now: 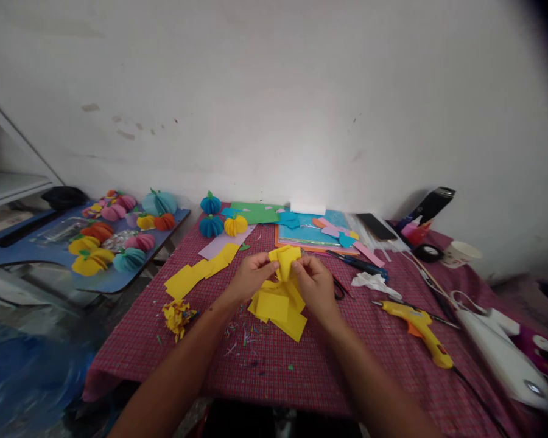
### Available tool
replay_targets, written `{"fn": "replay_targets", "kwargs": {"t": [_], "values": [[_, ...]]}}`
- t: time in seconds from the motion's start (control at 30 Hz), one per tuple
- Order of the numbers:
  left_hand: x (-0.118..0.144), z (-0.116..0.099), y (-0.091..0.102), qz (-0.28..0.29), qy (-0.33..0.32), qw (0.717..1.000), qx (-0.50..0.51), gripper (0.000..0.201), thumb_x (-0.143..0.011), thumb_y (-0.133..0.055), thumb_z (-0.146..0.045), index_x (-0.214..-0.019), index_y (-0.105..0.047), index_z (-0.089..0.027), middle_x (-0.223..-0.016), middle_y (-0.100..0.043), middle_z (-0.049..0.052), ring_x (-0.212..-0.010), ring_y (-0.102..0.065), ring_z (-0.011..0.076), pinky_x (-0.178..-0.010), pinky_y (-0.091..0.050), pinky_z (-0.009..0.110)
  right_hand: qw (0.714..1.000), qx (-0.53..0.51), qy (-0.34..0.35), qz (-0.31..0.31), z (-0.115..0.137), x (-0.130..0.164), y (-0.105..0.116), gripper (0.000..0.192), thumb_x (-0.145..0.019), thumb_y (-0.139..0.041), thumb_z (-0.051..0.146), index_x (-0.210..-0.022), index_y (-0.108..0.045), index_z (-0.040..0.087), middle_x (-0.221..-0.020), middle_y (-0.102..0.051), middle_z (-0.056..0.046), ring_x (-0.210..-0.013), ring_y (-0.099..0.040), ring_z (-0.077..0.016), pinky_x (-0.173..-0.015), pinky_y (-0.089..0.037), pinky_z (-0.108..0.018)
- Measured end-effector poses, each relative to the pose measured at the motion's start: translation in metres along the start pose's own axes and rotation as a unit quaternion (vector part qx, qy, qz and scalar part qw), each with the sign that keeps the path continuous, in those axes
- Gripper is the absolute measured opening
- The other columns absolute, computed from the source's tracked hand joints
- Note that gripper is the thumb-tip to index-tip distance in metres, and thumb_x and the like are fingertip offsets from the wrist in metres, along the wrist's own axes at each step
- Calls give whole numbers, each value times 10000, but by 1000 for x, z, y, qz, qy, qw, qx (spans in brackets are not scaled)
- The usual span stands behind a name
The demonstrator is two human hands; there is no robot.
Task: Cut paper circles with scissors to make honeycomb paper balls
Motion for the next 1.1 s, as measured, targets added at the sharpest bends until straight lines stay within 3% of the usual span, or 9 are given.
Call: {"fn": "replay_targets", "kwargs": {"t": [0.13, 0.33, 0.47, 0.63, 0.73, 0.8, 0.87, 0.97, 1.1], "values": [[0, 0, 1, 4, 4, 1000, -8, 259, -769, -691, -367, -891, -699, -139, -784, -675, 38, -644, -594, 127, -610, -475, 239, 999, -13, -7, -37, 0, 0, 4, 166, -891, -527, 336, -802, -555, 199, -718, -557, 4, -644, -508, -153, -580, -398, -256], [-1, 10, 3, 0, 16, 1000, -15, 272, -754, -699, -361, -903, -701, -134, -767, -680, 43, -638, -596, 139, -598, -465, 246, 999, -33, -11, -25, 1, 4, -3, 179, -884, -562, 331, -1014, -558, 208, -890, -669, -41, -747, -622, -182, -656, -483, -285], [-3, 5, 17, -83, -21, 996, 5, 239, -759, -692, -362, -837, -698, -136, -713, -672, 29, -613, -590, 136, -599, -464, 248, 999, -7, 27, -16, 12, 3, 3, 219, -900, -548, 315, -1098, -547, 222, -987, -677, -64, -812, -644, -195, -712, -499, -311], [-5, -5, 45, -230, -91, 966, 76, 284, -777, -676, -368, -928, -686, -128, -777, -686, 36, -646, -596, 131, -629, -470, 248, 948, 215, 156, 178, 35, 12, -17, 164, -852, -616, 332, -927, -649, 191, -921, -679, -77, -870, -613, -231, -814, -459, -363], [-7, -3, 51, -243, -96, 963, 58, 269, -780, -673, -359, -911, -687, -125, -757, -671, 30, -647, -586, 125, -614, -457, 236, 893, 295, 195, 278, 37, 26, -37, 372, -747, -732, 376, -1049, -665, 170, -997, -692, -112, -976, -597, -285, -906, -413, -416], [-7, 1, 50, -237, -89, 967, 43, 253, -779, -672, -359, -884, -687, -130, -736, -663, 23, -628, -576, 122, -595, -446, 231, 874, 314, 198, 313, 36, 31, -45, 269, -751, -726, 327, -968, -685, 175, -924, -703, -99, -928, -607, -272, -890, -401, -411], [-6, 3, 47, -228, -84, 970, 31, 249, -778, -670, -369, -851, -682, -131, -725, -661, 21, -608, -565, 118, -579, -438, 229, 878, 288, 192, 332, 36, 32, -48, 74, -804, -664, 256, -813, -679, 184, -799, -694, -62, -829, -612, -227, -840, -402, -375], [-5, 4, 45, -216, -78, 973, 21, 276, -788, -654, -398, -858, -674, -132, -737, -667, 28, -605, -568, 124, -566, -435, 231, 928, 164, 143, 302, 39, 24, -37, 157, -854, -615, 255, -714, -633, 186, -727, -657, -28, -746, -593, -181, -761, -410, -320], [-4, 7, 44, -201, -59, 978, -9, 291, -785, -648, -416, -858, -670, -135, -758, -673, 35, -619, -576, 134, -561, -431, 233, 970, -103, -63, 212, 18, 11, -17, 225, -862, -618, 396, -766, -579, 197, -663, -604, 17, -560, -524, -132, -537, -384, -243]]}}
Point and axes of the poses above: each hand's wrist, its own x-axis away from the middle knuckle, its own y-axis out of the back of the hand, z = x × y, the point moved 7 cm from there along -x, towards the middle knuckle
